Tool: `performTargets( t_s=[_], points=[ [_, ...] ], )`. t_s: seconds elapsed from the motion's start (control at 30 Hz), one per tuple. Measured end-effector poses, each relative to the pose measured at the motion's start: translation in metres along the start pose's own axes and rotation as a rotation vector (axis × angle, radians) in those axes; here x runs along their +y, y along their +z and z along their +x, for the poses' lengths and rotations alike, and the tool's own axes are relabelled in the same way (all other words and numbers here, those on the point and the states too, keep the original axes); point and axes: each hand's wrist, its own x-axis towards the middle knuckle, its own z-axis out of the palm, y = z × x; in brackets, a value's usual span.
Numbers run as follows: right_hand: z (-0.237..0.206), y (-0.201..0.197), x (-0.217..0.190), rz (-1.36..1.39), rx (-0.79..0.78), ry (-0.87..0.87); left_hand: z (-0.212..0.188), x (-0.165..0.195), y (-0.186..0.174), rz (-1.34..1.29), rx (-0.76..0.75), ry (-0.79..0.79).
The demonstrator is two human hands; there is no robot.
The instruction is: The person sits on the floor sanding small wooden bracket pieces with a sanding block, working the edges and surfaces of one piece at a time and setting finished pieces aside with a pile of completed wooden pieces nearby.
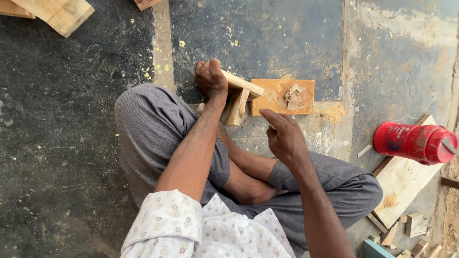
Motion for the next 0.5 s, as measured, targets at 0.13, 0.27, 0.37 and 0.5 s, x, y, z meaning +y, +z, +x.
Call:
performTargets(
  t_s=[0.13,0.27,0.37,0.5],
  points=[
    [0.014,0.009,-0.048,-0.378,0.042,-0.238,0.001,0.002,0.003,-0.008,0.015,-0.033],
    [0.021,-0.004,-0.075,-0.397,-0.104,-0.214,0.0,0.004,0.003,0.009,0.038,-0.017],
    [0.032,-0.018,-0.077,-0.332,-0.209,0.081,0.0,0.007,0.003,0.011,0.04,0.009],
    [0.035,-0.018,-0.08,-0.357,-0.178,0.089,-0.002,0.012,0.004,0.017,0.036,0.012]
  ],
)
